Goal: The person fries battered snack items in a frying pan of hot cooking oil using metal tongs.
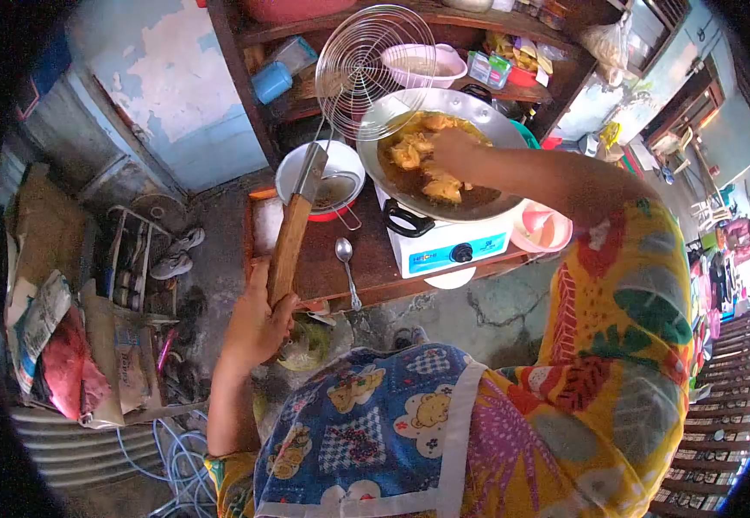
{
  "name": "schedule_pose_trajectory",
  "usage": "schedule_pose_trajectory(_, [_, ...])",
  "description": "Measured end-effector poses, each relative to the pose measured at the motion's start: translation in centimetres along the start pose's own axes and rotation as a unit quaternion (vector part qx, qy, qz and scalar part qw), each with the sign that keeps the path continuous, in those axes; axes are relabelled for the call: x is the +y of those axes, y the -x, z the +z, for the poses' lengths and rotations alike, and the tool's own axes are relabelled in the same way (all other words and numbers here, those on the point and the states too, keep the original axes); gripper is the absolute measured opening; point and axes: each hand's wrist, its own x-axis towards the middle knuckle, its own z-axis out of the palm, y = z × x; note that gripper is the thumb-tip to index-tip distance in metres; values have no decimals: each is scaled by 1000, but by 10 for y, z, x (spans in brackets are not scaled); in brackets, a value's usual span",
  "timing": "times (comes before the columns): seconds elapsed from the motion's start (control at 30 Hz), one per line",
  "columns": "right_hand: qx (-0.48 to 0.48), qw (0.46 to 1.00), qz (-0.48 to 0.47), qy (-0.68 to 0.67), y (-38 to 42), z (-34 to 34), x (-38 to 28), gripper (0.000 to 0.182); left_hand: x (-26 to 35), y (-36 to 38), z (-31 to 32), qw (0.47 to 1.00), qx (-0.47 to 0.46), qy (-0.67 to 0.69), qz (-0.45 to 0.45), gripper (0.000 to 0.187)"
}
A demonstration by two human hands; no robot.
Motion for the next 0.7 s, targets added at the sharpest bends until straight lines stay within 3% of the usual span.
schedule_pose_trajectory(0.07, [41, 997, -25, -65, 15, 19, 22, 11, -3, 1, -1, 1000, 9, -13, 1, 56])
schedule_pose_trajectory(0.13, [58, 994, 63, -75, 34, 39, 31, 19, -3, -1, -3, 1000, 8, -17, 2, 56])
schedule_pose_trajectory(0.27, [50, 973, 72, -215, 74, 66, 44, 35, 13, -9, -8, 999, -28, 30, -10, 56])
schedule_pose_trajectory(0.33, [107, 927, 131, -336, 87, 85, 37, 49, 20, -13, -7, 998, -54, 38, -8, 56])
schedule_pose_trajectory(0.43, [161, 878, 160, -421, 101, 106, 21, 53, 18, -17, 3, 997, -65, -26, 33, 56])
schedule_pose_trajectory(0.57, [151, 846, 207, -468, 115, 114, 4, 56, 20, -16, 10, 993, -90, -42, 65, 56])
schedule_pose_trajectory(0.7, [110, 768, 253, -579, 124, 117, -9, 53, 28, -14, 13, 993, -92, -21, 63, 52])
